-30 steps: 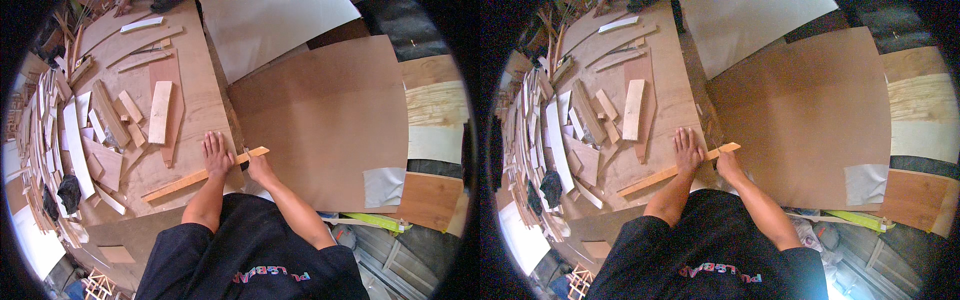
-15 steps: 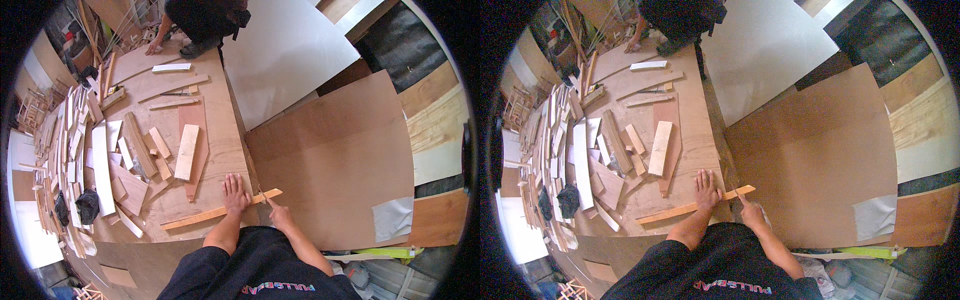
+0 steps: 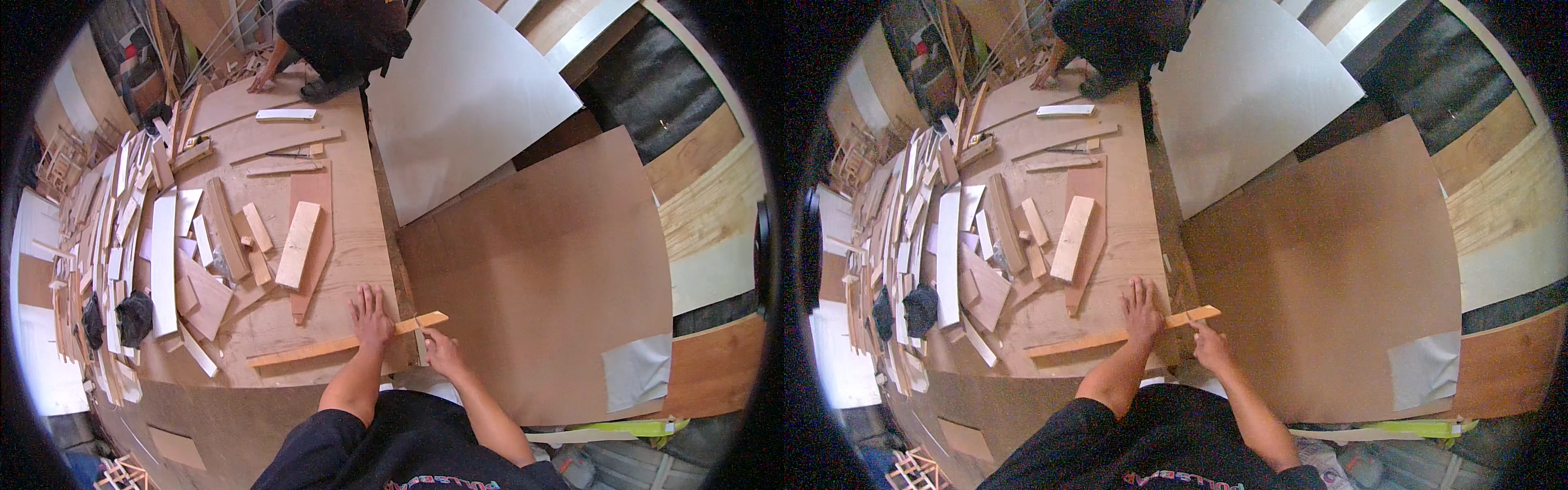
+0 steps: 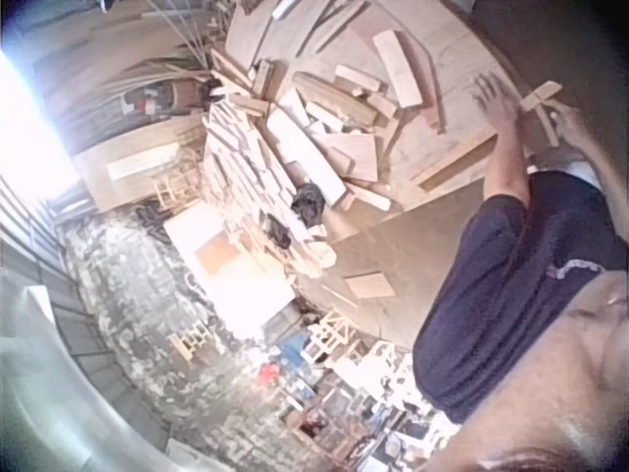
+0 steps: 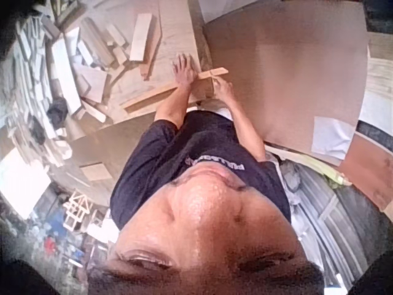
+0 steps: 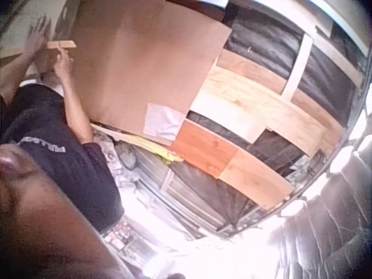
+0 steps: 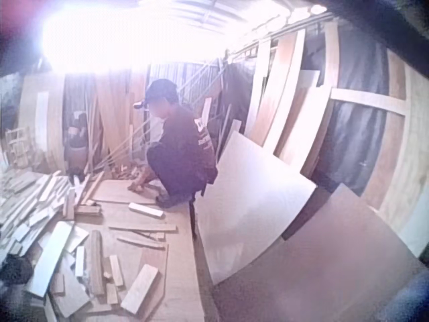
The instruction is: The person marks a line on a wooden strip using a pencil, then cuts along the marked line using a hand saw.
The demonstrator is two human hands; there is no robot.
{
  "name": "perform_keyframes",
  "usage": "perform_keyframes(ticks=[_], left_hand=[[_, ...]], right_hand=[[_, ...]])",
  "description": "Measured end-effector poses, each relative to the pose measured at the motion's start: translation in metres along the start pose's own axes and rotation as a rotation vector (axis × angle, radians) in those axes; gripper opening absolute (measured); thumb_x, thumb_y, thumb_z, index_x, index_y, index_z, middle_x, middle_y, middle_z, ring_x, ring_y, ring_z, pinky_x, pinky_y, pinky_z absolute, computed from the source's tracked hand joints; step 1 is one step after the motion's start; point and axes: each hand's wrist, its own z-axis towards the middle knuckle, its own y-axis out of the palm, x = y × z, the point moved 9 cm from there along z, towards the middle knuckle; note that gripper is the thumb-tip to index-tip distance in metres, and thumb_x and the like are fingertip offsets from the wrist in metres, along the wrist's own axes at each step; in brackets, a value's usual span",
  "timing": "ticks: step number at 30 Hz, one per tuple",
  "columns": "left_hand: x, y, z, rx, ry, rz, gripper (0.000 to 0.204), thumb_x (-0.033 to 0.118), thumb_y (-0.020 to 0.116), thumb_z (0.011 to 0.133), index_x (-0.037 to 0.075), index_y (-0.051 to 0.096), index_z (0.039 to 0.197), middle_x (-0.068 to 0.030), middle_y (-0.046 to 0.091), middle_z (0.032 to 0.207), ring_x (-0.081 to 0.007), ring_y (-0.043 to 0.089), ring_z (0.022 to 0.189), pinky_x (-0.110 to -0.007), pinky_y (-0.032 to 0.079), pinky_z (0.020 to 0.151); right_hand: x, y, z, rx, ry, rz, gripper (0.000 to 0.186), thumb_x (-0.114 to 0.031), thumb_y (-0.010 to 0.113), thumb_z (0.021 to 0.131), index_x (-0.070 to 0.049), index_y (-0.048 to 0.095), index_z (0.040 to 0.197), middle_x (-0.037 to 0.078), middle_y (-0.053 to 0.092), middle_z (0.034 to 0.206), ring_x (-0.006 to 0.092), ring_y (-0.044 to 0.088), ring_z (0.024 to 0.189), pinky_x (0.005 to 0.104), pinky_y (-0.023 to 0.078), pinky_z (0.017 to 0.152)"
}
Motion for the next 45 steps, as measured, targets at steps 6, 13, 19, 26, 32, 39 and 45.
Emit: perform_keyframes(ticks=[6,13,19,26,32,39,45], left_hand=[[0.004,-0.003,0.007,-0.017,-0.16,-0.127,0.073,0.034,0.057,0.093,0.014,0.04,0.161,-0.0181,0.024,0.172,-0.0338,0.019,0.161,-0.058,0.01,0.129],[0.005,-0.002,0.009,-0.012,-0.208,0.002,0.082,0.038,0.058,0.088,0.023,0.033,0.165,-0.0136,0.02,0.174,-0.0307,0.016,0.162,-0.056,0.01,0.13],[0.01,-0.004,0.009,-0.092,-0.237,0.007,0.082,0.035,0.057,0.087,0.024,0.034,0.165,-0.0123,0.019,0.174,-0.0298,0.013,0.162,-0.055,0.006,0.13],[0.011,-0.007,0.012,-0.075,-0.24,-0.022,0.081,0.033,0.056,0.088,0.023,0.032,0.165,-0.0128,0.018,0.175,-0.0296,0.013,0.162,-0.055,0.007,0.13],[0.003,-0.008,0.007,-0.085,-0.247,0.003,0.081,0.034,0.056,0.088,0.023,0.033,0.165,-0.013,0.02,0.174,-0.0298,0.015,0.162,-0.055,0.008,0.13],[0.011,-0.01,0.011,-0.075,-0.216,-0.001,0.081,0.035,0.057,0.089,0.023,0.032,0.165,-0.0126,0.019,0.174,-0.0294,0.013,0.162,-0.055,0.007,0.13],[0.014,-0.014,0.012,-0.129,-0.245,-0.023,0.08,0.034,0.057,0.089,0.023,0.033,0.165,-0.0127,0.017,0.174,-0.0292,0.012,0.162,-0.054,0.006,0.131]], right_hand=[[-0.014,-0.004,-0.001,-0.119,-0.003,-0.026,0.042,-0.025,0.062,0.102,-0.016,0.06,0.142,0.016,0.074,0.078,0.0241,0.074,0.065,0.042,0.06,0.074],[-0.012,0.013,0.013,0.199,-0.426,-0.147,0.055,-0.016,0.063,0.098,-0.002,0.049,0.149,0.026,0.071,0.087,0.0443,0.071,0.086,0.0553,0.054,0.077],[-0.002,0.018,0.02,0.076,-0.252,-0.207,0.053,-0.005,0.054,0.095,-0.003,0.054,0.149,0.031,0.069,0.087,0.048,0.07,0.08,0.055,0.055,0.073],[-0.023,0.011,0.002,0.003,-0.157,-0.34,0.065,0.0,0.049,0.09,-0.005,0.047,0.155,0.03,0.07,0.087,0.0486,0.071,0.082,0.0562,0.055,0.073],[-0.022,0.009,-0.001,0.032,-0.238,-0.187,0.063,-0.002,0.049,0.092,-0.008,0.048,0.155,0.03,0.069,0.087,0.0495,0.07,0.082,0.0573,0.055,0.074],[0.005,0.021,0.029,0.166,-0.403,-0.195,0.057,-0.004,0.054,0.093,-0.006,0.052,0.151,0.032,0.067,0.082,0.0489,0.07,0.08,0.0568,0.054,0.071],[-0.006,0.018,0.029,0.182,-0.333,-0.236,0.052,-0.009,0.055,0.098,-0.009,0.054,0.149,0.031,0.069,0.084,0.0459,0.071,0.08,0.0554,0.056,0.074]])
